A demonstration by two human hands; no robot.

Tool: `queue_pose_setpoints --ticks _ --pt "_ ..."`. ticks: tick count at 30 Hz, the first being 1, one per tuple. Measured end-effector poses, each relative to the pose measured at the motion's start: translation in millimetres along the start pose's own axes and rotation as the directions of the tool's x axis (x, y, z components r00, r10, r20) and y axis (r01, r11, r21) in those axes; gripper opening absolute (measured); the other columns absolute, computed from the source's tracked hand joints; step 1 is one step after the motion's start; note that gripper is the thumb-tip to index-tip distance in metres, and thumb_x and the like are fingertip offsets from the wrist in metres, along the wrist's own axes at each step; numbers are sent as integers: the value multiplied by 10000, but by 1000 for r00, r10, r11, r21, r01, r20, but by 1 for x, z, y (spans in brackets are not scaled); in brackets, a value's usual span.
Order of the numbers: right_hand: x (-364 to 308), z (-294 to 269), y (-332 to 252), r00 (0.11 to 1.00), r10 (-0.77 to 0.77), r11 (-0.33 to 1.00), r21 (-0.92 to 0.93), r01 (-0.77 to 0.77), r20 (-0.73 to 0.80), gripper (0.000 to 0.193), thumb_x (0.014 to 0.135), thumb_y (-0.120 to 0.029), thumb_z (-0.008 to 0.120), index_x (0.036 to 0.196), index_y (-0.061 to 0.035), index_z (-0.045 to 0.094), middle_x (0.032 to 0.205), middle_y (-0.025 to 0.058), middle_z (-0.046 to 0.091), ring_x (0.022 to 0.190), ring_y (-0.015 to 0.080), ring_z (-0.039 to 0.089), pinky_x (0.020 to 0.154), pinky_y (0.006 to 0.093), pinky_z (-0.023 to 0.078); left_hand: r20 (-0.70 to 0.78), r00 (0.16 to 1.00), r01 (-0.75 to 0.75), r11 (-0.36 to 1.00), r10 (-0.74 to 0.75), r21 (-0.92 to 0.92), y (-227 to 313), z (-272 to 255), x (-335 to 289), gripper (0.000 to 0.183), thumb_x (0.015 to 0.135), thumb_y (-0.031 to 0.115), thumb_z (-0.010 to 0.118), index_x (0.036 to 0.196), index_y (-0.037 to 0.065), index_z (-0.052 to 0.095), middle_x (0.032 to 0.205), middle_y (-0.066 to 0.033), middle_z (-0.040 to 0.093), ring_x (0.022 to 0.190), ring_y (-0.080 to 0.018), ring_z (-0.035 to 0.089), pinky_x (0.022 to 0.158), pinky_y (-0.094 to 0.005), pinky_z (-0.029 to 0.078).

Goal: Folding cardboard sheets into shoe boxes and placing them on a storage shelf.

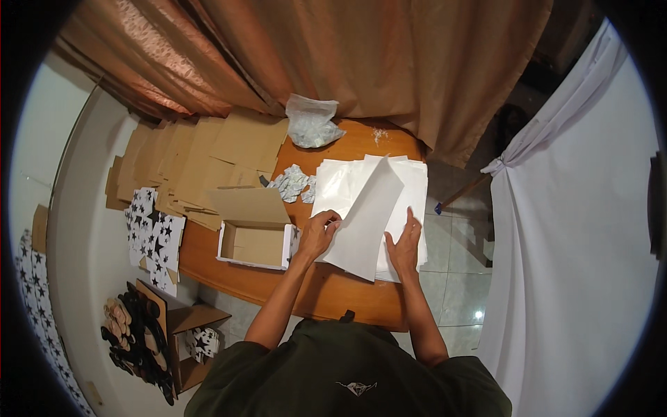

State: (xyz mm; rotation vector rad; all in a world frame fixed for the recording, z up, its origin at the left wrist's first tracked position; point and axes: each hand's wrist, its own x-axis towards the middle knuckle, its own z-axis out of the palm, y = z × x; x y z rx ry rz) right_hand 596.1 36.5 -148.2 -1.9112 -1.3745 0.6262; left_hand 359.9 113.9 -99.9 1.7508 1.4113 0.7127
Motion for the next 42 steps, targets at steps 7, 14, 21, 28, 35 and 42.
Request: queue_pose_setpoints --ticks 7,14,21,28,35,42 --pt "4 -28 -64 899 -357 931 -170 322 -252 1150 747 -127 865 1629 -193 130 1600 303 84 1462 493 201 1200 620 211 217 901 -416 887 375 197 49 -72 -45 140 844 -30 699 972 19 675 936 -140 699 864 -352 673 757 -437 519" --pt "-11 -26 -72 923 -373 908 164 385 -97 153 819 27 642 929 -8 542 1196 177 661 1244 340 574 1042 411 441 200 912 -381 920 358 91 25 -123 -92 161 831 -20 715 985 10 679 939 -125 706 879 -340 673 782 -419 527" --pt "-48 1 -125 974 -225 925 317 209 13 176 825 29 700 956 -11 589 897 79 649 886 199 628 814 307 505 -18 997 -83 994 82 -76 -49 -187 -147 209 836 -1 720 1037 9 662 915 -84 714 859 -173 687 804 -309 552" --pt "-81 45 -179 988 -111 906 420 57 105 239 814 -3 770 981 -48 605 870 48 623 782 127 570 699 280 487 -163 983 4 903 -82 -430 -145 -245 -197 111 925 76 722 1004 19 669 907 -3 653 855 -67 598 752 -233 493" --pt "-95 92 -211 943 -69 882 462 -95 325 470 797 -14 787 1192 -6 534 885 76 656 760 165 629 667 310 524 -355 927 -73 876 -116 -476 -194 -295 -184 140 981 123 650 1038 -5 638 814 -1 646 710 -57 578 631 -233 461" --pt "-93 163 -183 992 44 981 183 -65 117 294 821 -90 778 1067 28 670 897 130 723 800 198 679 724 332 529 -459 876 51 975 -147 -215 -238 -303 -147 153 922 108 716 1037 21 662 736 -58 650 620 -133 573 592 -309 471"
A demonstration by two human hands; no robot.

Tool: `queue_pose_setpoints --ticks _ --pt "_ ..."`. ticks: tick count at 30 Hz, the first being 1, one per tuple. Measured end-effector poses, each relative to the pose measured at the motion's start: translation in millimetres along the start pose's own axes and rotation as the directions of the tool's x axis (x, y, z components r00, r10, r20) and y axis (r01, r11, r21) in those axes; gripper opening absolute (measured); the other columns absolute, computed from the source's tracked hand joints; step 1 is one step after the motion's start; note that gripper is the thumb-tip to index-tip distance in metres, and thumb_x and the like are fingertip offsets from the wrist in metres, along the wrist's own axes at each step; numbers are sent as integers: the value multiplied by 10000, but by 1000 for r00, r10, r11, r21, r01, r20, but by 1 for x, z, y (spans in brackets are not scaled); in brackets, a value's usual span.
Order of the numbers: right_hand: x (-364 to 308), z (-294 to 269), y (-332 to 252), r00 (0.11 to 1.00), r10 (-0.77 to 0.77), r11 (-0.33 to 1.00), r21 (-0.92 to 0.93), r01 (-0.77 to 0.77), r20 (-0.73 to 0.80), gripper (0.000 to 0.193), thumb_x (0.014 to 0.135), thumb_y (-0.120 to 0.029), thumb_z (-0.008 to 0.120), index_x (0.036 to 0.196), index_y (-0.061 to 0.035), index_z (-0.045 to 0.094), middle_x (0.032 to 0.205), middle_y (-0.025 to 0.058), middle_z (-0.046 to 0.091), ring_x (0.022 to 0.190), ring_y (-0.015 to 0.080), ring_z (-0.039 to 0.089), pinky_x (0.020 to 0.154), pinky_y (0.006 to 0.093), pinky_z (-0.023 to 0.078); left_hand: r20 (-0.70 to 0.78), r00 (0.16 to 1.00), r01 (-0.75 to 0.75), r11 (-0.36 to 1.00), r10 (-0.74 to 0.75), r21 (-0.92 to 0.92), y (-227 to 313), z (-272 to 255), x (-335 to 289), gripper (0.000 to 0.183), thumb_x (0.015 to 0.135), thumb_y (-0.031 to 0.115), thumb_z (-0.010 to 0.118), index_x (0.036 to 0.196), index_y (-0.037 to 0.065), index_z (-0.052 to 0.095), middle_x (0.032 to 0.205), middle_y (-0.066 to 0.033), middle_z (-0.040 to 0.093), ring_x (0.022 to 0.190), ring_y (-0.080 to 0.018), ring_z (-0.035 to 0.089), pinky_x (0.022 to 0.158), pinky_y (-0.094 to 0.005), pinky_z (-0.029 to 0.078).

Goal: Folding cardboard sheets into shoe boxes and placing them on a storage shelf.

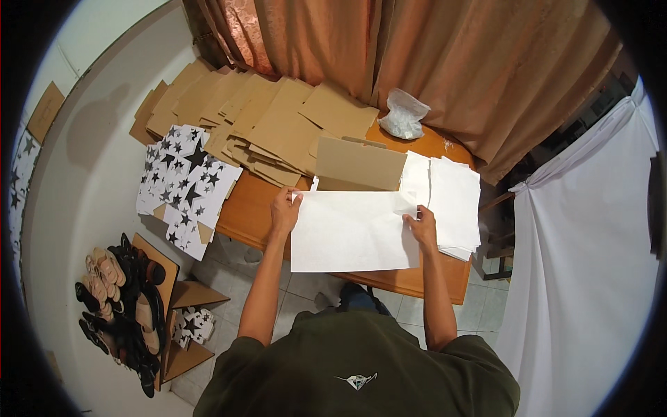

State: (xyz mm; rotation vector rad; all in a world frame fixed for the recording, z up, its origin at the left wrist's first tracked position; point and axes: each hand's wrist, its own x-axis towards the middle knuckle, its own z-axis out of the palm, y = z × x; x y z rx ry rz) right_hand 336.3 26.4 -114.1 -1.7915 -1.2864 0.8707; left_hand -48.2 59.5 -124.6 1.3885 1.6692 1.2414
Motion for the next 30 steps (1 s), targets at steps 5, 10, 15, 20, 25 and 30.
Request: queue_pose_setpoints --ticks 5,10,15,20,25,30 --pt "13 25 4 992 72 997 16 -71 -102 272 833 -101 778 1045 28 668 844 103 701 700 171 630 642 323 509 41 998 -43 992 38 118 5 18 46 158 912 108 725 1042 43 664 729 -72 604 645 -168 548 617 -352 471" --pt "36 41 15 982 47 996 -63 -59 -183 315 814 -133 790 1055 32 670 900 163 718 798 251 677 734 368 531 72 989 -141 968 128 208 9 34 89 193 921 125 721 1074 37 643 755 -90 589 676 -226 553 641 -371 481" --pt "49 48 18 973 99 995 22 -96 -210 400 806 -162 799 1120 31 644 932 210 726 877 328 697 813 414 540 -51 991 -116 978 127 171 12 61 88 248 941 147 701 1143 18 635 936 -143 616 847 -293 594 782 -417 498" --pt "29 50 -24 864 -392 832 -523 186 -317 498 863 -142 753 1304 -5 567 1177 231 611 1091 383 579 933 453 477 -129 923 -281 866 361 413 23 54 42 336 955 168 682 1242 10 607 1193 -183 575 1136 -350 551 970 -458 444" --pt "16 67 -38 923 -323 867 -325 376 208 329 841 -100 733 1153 -31 655 1233 181 591 1163 382 537 977 465 468 702 710 -472 773 47 425 27 54 18 467 941 165 665 1379 81 527 1386 -177 491 1312 -349 454 1047 -471 401" --pt "21 105 -20 843 -395 661 -525 537 366 259 881 -117 629 1130 -72 685 1260 182 605 1173 382 548 989 490 457 715 695 -545 701 73 459 14 73 21 536 914 194 701 1405 94 513 1486 -183 430 1375 -353 407 1113 -530 337"
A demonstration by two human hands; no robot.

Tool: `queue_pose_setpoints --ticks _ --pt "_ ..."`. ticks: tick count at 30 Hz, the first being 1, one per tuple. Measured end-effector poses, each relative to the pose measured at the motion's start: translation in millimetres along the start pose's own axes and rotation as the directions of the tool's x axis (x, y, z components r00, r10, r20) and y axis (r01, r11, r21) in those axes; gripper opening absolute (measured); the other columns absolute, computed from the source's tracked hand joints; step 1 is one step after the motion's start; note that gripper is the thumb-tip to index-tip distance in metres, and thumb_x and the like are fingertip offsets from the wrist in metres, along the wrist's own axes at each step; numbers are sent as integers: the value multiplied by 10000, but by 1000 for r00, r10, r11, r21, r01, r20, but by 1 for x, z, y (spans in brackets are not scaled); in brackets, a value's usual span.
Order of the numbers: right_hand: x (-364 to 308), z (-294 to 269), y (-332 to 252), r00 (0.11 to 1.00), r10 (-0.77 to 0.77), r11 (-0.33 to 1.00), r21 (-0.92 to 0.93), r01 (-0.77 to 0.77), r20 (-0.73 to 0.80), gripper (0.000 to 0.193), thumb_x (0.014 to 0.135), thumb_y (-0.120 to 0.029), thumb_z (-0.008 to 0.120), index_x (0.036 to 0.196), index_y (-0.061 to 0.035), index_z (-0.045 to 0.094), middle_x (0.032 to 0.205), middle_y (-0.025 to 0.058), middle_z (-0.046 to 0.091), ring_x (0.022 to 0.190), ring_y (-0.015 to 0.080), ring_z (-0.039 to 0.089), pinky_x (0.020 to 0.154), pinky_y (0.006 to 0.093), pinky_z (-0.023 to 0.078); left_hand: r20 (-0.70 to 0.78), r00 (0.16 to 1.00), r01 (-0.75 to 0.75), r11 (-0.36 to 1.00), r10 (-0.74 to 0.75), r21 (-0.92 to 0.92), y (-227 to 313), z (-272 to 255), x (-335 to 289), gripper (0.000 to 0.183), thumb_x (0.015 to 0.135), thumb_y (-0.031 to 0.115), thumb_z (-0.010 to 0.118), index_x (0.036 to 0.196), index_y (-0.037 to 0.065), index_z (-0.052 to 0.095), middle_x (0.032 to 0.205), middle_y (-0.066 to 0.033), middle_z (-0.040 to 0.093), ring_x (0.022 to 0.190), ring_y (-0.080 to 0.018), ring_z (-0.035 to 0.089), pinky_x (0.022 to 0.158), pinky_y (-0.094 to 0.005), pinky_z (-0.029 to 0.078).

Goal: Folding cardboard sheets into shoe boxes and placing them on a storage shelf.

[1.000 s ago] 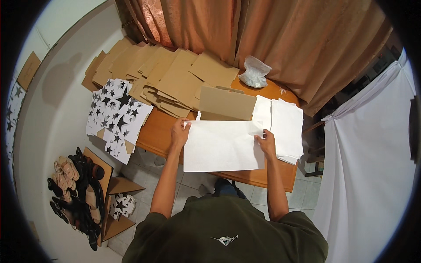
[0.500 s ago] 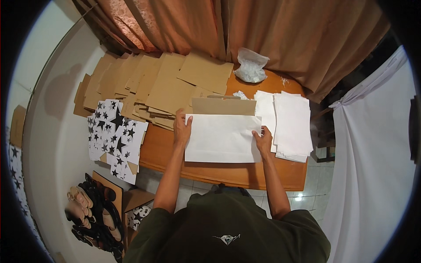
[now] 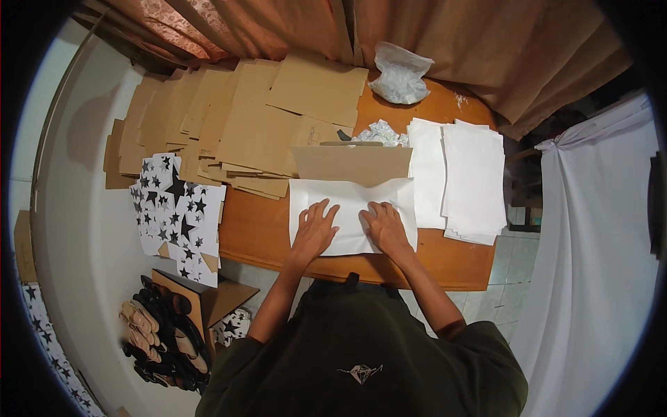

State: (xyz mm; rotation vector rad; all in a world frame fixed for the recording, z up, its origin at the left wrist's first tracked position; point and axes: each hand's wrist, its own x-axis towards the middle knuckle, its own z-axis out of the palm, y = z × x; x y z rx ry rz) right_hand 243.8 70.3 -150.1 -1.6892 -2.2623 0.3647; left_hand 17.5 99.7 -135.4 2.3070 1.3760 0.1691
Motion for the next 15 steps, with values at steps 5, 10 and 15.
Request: queue_pose_setpoints --ticks 5,10,15 --pt "13 28 7 999 21 998 -65 -24 -38 333 883 -103 603 1208 -80 674 1256 159 609 1145 360 559 942 457 468 66 998 -13 998 9 68 -11 11 22 606 875 212 735 1414 71 498 1487 -244 417 1368 -375 408 1110 -555 325" --pt "20 47 15 977 137 987 -106 -121 163 622 791 -243 804 1365 -135 590 1407 130 543 1242 347 523 1012 469 456 122 992 -52 981 29 185 -22 37 38 609 866 204 728 1408 53 493 1473 -261 434 1343 -383 420 1117 -560 306" --pt "28 63 24 971 148 972 -211 -108 185 588 847 -312 735 1379 -111 585 1328 127 570 1143 347 555 893 454 507 227 974 -37 981 -7 189 -33 58 56 668 857 247 745 1438 60 472 1465 -270 429 1337 -400 421 1123 -539 316"
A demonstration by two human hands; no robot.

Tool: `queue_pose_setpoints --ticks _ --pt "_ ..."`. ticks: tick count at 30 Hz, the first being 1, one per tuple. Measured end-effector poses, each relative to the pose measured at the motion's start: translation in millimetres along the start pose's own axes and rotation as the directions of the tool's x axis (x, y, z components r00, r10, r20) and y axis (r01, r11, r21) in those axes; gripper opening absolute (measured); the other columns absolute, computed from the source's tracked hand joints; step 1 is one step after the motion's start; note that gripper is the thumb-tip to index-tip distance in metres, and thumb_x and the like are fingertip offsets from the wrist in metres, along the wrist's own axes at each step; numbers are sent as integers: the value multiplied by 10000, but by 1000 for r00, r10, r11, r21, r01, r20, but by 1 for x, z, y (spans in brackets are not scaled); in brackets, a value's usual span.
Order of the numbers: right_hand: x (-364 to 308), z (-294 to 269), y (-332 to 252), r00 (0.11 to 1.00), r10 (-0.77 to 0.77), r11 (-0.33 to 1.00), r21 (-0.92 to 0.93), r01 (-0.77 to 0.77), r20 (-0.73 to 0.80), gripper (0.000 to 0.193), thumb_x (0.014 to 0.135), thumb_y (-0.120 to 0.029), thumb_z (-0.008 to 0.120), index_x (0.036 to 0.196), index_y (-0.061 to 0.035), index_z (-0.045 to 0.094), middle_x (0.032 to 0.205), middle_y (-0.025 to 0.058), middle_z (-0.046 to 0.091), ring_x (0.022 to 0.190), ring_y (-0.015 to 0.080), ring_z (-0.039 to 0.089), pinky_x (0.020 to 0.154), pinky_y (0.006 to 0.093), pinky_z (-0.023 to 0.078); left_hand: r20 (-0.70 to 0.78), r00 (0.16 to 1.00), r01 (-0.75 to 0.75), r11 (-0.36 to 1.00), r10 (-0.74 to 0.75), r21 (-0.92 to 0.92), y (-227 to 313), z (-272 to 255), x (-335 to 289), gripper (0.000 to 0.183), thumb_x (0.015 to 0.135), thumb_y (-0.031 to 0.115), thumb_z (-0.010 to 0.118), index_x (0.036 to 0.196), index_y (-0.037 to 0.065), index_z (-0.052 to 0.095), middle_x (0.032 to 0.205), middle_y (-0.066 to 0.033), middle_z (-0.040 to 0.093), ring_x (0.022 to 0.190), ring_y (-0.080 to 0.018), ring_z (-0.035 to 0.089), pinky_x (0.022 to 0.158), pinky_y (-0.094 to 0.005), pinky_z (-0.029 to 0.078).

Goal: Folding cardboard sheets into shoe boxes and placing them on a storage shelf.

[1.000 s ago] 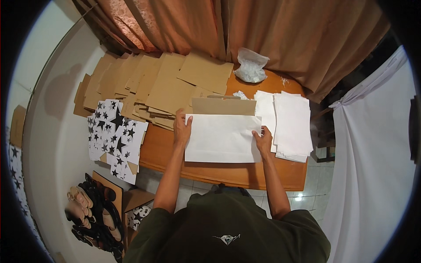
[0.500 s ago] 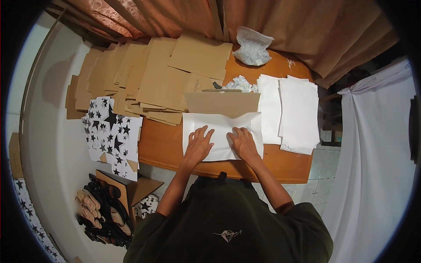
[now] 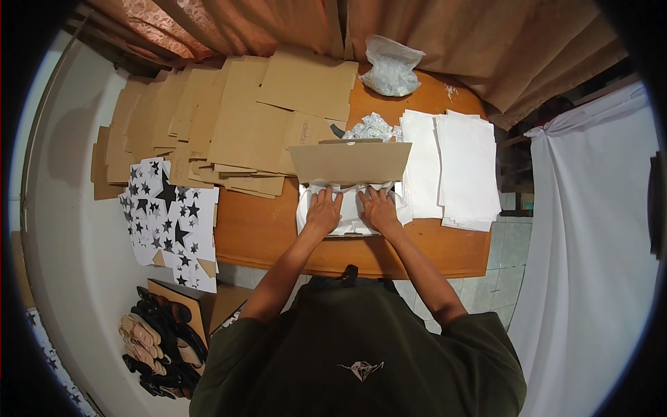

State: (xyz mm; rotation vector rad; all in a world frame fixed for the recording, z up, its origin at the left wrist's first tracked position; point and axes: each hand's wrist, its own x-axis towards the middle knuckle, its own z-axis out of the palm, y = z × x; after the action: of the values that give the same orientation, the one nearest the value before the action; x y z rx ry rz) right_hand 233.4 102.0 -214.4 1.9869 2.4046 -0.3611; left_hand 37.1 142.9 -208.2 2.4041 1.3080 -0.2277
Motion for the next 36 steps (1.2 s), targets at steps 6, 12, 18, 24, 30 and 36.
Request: queue_pose_setpoints --ticks 6,12,18,24,30,36 --pt "11 28 6 989 107 994 28 -110 104 716 832 -299 766 1459 -92 490 1413 189 513 1269 437 509 1042 486 475 32 999 18 998 -16 -62 -8 7 13 697 851 279 763 1436 49 461 1470 -262 410 1333 -400 417 1103 -506 345" --pt "13 38 7 980 163 949 252 -187 115 540 940 -194 547 1463 -88 467 1464 235 449 1309 463 476 1061 535 449 -79 997 -22 999 19 -36 -16 12 20 746 811 286 798 1437 49 468 1396 -252 452 1304 -408 442 1051 -512 408" --pt "2 -17 -6 984 119 969 201 -144 131 263 946 -127 491 1090 -120 711 1292 211 561 1264 414 500 977 484 531 22 999 -36 998 37 -57 -16 -6 23 634 801 263 810 1329 30 548 1377 -237 487 1233 -399 515 957 -517 502" --pt "6 -10 -1 922 55 993 76 -90 383 395 997 -180 491 1366 -250 614 1369 193 494 1307 398 477 937 532 548 372 928 16 998 9 -64 -18 -11 20 719 751 336 875 1308 22 546 1326 -231 515 1199 -431 555 987 -518 523" --pt "12 21 1 938 136 981 88 -172 318 650 974 -127 525 1575 -277 328 1543 201 336 1316 437 454 924 560 552 274 960 59 998 -49 -29 -10 0 26 1023 664 224 934 1513 121 372 1460 -238 379 1315 -449 446 1006 -557 508" --pt "18 7 -11 920 207 977 -127 -174 333 714 951 -93 515 1608 -225 266 1551 286 282 1295 474 459 883 489 587 242 968 87 992 -63 -91 -7 4 34 1029 699 -15 809 1559 211 292 1518 -194 236 1398 -428 302 1027 -641 467"
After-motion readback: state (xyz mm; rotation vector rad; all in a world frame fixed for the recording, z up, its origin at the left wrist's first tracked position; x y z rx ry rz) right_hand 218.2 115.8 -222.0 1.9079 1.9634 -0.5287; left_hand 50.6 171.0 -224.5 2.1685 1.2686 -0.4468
